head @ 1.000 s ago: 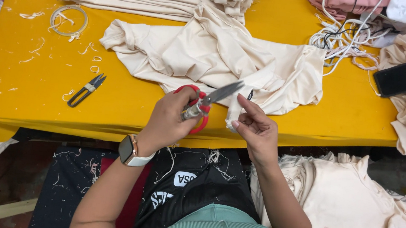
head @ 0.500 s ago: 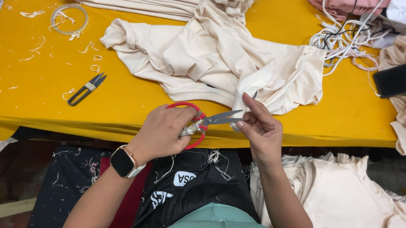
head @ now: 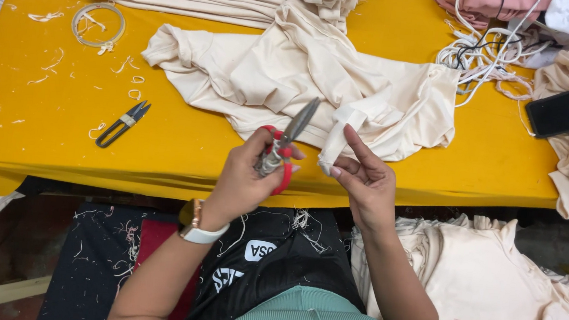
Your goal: Trimming loose threads from a t-shirt using scissors at a quality control station.
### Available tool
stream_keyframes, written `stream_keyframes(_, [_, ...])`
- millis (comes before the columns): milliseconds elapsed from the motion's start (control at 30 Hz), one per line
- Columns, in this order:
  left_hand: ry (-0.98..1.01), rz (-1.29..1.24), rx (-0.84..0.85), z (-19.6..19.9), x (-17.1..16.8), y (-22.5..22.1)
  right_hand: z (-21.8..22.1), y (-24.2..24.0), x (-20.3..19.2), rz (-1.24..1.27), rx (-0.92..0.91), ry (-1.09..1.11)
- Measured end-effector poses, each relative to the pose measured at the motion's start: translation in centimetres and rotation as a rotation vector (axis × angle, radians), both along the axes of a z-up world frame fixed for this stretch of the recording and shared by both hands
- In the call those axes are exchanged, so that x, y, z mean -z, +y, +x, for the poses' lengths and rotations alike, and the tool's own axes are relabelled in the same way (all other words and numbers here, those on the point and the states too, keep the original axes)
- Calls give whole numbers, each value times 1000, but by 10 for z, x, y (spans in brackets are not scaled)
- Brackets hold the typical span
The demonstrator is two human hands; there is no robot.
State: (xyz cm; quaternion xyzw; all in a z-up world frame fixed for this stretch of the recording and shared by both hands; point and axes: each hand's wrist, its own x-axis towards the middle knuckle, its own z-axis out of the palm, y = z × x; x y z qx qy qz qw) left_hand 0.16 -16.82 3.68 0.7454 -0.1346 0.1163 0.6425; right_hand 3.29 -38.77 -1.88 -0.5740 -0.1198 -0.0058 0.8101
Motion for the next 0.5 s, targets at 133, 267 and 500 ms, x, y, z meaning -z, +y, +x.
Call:
stream_keyframes(133, [-208, 121, -128, 8, 19, -23, 5, -2, 18, 34, 10, 16])
stream_keyframes(267, [-359, 280, -175, 22, 29, -32, 7, -2, 22, 71, 32, 26])
stream_keyframes(500, [-144, -22, -120, 7, 0, -10, 7, -1, 13, 139, 34, 84])
